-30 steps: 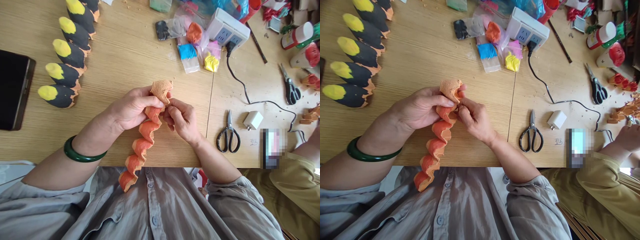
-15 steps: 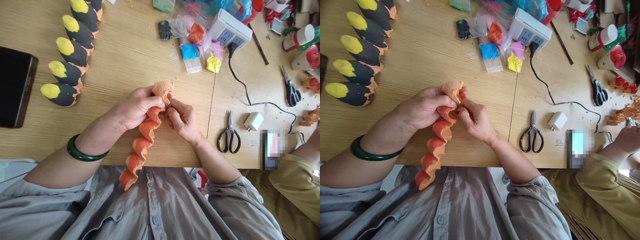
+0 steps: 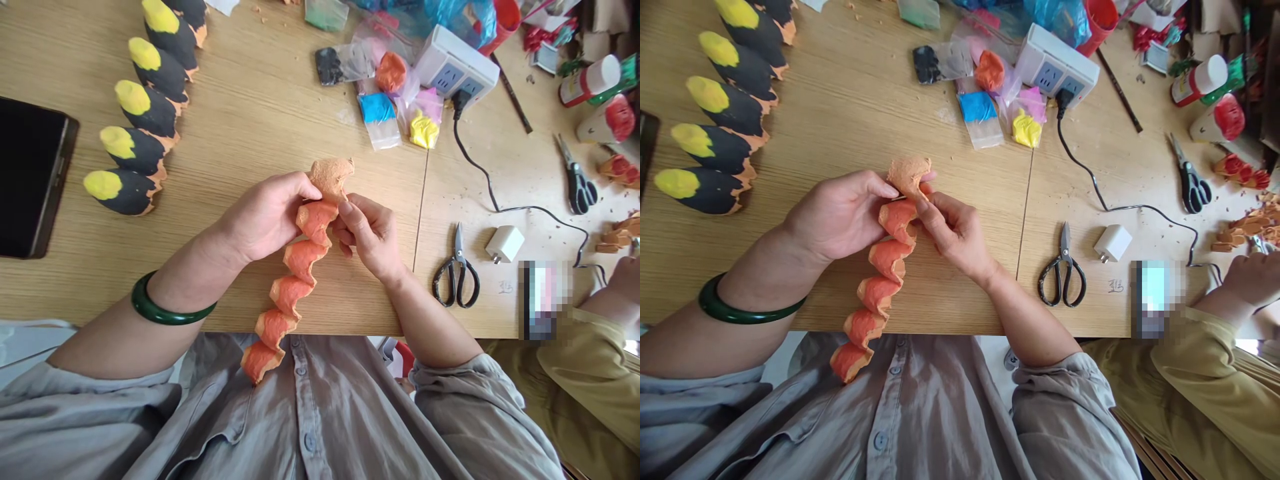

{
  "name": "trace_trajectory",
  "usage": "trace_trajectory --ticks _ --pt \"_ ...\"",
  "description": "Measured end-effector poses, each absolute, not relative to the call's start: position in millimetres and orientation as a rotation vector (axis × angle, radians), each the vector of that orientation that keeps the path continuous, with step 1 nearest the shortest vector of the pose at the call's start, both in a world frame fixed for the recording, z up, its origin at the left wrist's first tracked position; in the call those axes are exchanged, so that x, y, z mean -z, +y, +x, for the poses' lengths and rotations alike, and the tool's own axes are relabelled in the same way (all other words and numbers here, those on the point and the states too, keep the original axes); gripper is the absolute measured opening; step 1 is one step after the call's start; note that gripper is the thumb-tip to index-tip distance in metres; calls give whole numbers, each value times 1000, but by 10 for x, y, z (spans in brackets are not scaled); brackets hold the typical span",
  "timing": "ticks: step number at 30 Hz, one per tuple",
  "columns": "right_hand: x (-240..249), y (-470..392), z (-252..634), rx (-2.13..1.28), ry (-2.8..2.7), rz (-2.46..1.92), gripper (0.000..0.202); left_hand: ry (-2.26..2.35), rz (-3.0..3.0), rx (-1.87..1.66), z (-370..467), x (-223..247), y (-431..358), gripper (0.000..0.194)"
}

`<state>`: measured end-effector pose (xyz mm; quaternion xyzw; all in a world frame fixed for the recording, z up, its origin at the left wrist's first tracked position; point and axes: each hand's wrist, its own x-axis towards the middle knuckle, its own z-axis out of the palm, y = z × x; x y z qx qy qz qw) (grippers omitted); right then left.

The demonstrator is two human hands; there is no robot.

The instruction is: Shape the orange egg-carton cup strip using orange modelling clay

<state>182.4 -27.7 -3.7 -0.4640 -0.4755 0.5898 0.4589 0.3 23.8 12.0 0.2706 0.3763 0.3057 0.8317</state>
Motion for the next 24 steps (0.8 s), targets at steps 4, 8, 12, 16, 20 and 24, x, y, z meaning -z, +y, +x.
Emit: trace_trajectory --ticks 4,8,12,16,20,24 --pt "13 -257 1811 -1529 -1085 -1165 69 839 613 -707 14 -108 224 1" --pt "0 -265 1803 -1522 -1054 -1150 68 795 605 -743 51 -175 175 6" --pt "2 -268 1800 -1519 -1039 -1151 70 708 576 -727 59 -226 164 14" --pt "-1 -252 1799 -1591 -1021 -1154 74 679 632 -689 29 -203 189 13" --pt "-1 -234 1805 -1661 -991 -1121 76 683 693 -658 14 -160 209 10" --pt "4 -230 1818 -1693 -965 -1133 75 729 698 -662 18 -138 227 10"
